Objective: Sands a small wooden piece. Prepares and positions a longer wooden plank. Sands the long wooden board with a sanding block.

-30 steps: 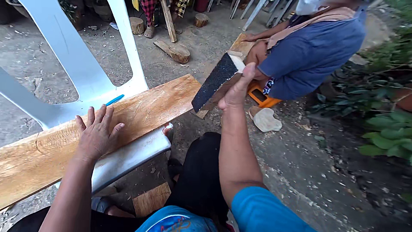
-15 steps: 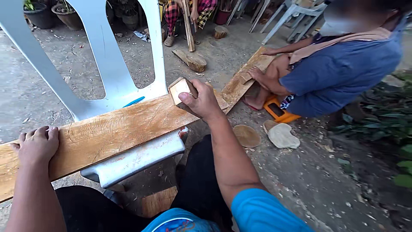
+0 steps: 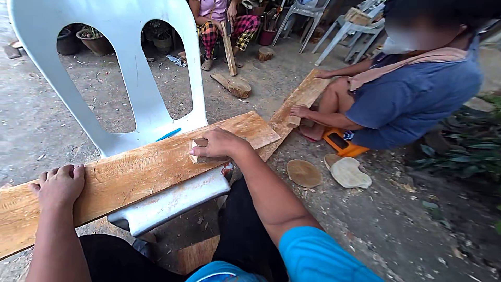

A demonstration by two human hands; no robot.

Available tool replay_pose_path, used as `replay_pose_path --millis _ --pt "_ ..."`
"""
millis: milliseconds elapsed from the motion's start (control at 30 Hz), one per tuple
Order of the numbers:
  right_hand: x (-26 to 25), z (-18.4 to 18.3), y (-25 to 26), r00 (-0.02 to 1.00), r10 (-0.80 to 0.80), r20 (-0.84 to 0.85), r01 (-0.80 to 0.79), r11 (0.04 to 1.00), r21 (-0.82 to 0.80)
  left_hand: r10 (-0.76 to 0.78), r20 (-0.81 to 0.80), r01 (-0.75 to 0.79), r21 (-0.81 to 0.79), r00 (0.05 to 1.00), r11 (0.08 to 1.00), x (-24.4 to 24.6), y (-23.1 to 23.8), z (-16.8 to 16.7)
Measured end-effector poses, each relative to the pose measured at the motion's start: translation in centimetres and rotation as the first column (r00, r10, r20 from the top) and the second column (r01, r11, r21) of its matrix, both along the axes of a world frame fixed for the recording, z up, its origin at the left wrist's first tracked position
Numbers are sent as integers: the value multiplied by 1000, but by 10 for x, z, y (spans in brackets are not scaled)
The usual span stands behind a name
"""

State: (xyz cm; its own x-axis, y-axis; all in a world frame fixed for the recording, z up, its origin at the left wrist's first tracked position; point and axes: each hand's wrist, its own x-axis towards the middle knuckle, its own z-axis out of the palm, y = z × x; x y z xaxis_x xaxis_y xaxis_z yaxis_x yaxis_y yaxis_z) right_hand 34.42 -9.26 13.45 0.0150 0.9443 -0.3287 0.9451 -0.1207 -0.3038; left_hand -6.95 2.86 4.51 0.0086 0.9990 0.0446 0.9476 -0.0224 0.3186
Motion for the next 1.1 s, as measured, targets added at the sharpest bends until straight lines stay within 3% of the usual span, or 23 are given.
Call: replay_pose_path --millis 100,333,533,800,900,1000,1100 --pt "-3 -12 11 999 49 13 -49 999 10 3 -6 -3 0 1000 1000 1 -4 4" --pt "7 -25 29 999 -9 38 2 984 177 10 -25 -10 -10 1000 1000 1 -1 2" --pt "27 -32 24 988 -12 -154 58 953 296 8 -14 -8 2 1000 1000 1 -2 1" --pt "42 -31 -3 981 4 -196 80 907 414 6 -11 -6 14 1000 1000 -2 -1 -1" --pt "43 -33 -8 988 -22 -150 72 937 341 8 -10 -8 17 1000 1000 -3 0 -2" --pt "31 -34 -12 1000 -14 20 9 974 228 12 -5 -12 14 1000 1000 -2 -1 -1" --pt "21 -42 -12 986 -5 169 -37 970 241 6 -3 -6 5 1000 1000 0 -3 2"
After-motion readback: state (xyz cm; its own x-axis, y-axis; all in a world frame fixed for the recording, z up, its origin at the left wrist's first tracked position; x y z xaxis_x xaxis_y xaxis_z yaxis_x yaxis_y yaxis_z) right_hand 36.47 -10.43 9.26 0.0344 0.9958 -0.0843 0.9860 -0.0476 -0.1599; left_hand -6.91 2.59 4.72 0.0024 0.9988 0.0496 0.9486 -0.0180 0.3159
